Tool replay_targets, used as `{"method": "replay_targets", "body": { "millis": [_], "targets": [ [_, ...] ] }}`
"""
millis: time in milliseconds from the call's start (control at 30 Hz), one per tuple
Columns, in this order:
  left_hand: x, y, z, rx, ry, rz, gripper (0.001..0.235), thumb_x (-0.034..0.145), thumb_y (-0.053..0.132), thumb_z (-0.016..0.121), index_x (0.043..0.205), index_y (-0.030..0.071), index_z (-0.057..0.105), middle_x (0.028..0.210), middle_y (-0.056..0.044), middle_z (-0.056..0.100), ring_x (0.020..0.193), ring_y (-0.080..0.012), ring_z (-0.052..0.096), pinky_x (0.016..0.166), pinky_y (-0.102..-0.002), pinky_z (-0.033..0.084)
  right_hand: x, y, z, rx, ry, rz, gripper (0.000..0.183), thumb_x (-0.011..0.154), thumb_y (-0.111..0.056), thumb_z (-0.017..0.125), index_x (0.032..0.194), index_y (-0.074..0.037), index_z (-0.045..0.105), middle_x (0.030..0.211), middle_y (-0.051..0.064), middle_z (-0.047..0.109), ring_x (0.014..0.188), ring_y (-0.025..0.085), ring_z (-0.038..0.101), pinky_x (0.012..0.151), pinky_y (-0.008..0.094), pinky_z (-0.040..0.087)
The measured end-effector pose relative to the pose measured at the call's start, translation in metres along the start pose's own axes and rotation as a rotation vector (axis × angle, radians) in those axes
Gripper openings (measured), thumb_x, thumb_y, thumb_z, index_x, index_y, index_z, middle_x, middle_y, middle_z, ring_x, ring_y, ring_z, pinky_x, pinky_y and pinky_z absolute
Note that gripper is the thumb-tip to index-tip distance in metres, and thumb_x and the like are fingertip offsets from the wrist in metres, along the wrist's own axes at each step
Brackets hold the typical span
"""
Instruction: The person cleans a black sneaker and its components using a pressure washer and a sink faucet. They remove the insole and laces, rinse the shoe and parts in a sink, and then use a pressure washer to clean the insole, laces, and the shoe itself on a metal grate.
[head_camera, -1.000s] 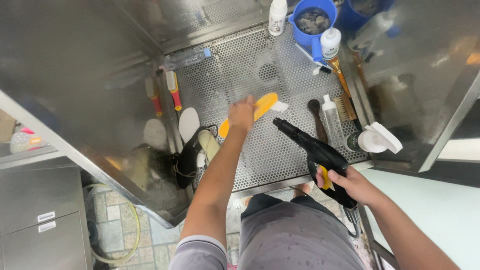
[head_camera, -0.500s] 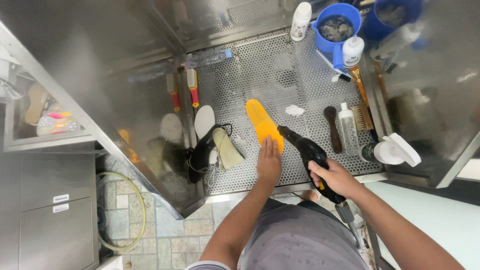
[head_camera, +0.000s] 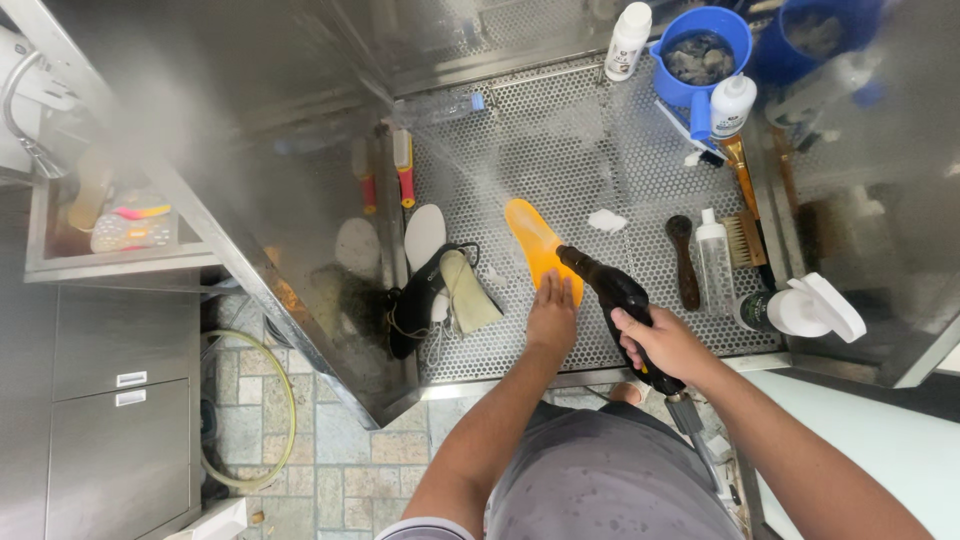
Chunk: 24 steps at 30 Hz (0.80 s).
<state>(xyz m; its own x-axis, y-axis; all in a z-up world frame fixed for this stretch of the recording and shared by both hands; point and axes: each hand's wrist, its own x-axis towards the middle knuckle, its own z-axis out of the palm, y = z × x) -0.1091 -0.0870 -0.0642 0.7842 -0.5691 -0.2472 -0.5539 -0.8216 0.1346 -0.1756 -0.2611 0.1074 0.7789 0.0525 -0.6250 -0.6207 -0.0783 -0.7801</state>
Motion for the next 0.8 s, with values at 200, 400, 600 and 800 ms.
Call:
{"method": "replay_targets", "body": {
  "millis": [200,400,600,800],
  "targets": [
    [0.003,-0.004,-0.001,0.064,-0.051,0.022,0.062,0.103,0.027,0.042,0.155,-0.005,0.031,0.161,-0.029,0.03,0.152,-0.0416,0.024,0.124,-0.042,0.019,0.002,-0.011,0.001,0.017,0.016,0.006,0.042,0.098,-0.043,0.058,0.084,-0.004,0.056,0.065,0.002,0.055,0.056,0.013,0.054,0.054,0.031,0.049],
    [0.003,-0.004,0.002,0.102,-0.081,0.032,0.062,0.106,0.031,0.04,0.156,-0.005,0.031,0.162,-0.029,0.029,0.152,-0.0405,0.025,0.125,-0.041,0.017,0.006,-0.027,0.003,-0.029,0.013,-0.034,0.044,0.098,-0.045,0.056,0.083,-0.004,0.054,0.065,0.003,0.055,0.055,0.014,0.055,0.053,0.032,0.048],
    [0.004,-0.004,0.008,0.046,-0.063,0.014,0.064,0.104,0.032,0.039,0.157,-0.002,0.03,0.163,-0.026,0.027,0.152,-0.0387,0.023,0.124,-0.04,0.016,0.006,-0.028,0.005,0.0,-0.006,-0.012,0.042,0.098,-0.045,0.056,0.086,-0.005,0.052,0.066,0.003,0.054,0.054,0.015,0.055,0.053,0.032,0.048],
    [0.002,-0.006,0.009,0.069,-0.078,0.016,0.062,0.106,0.034,0.037,0.157,-0.002,0.03,0.164,-0.026,0.027,0.154,-0.0382,0.021,0.125,-0.04,0.015,0.011,-0.023,0.006,0.036,0.005,-0.064,0.041,0.098,-0.043,0.059,0.088,-0.003,0.056,0.067,0.003,0.054,0.056,0.014,0.054,0.053,0.032,0.048]
  ]
}}
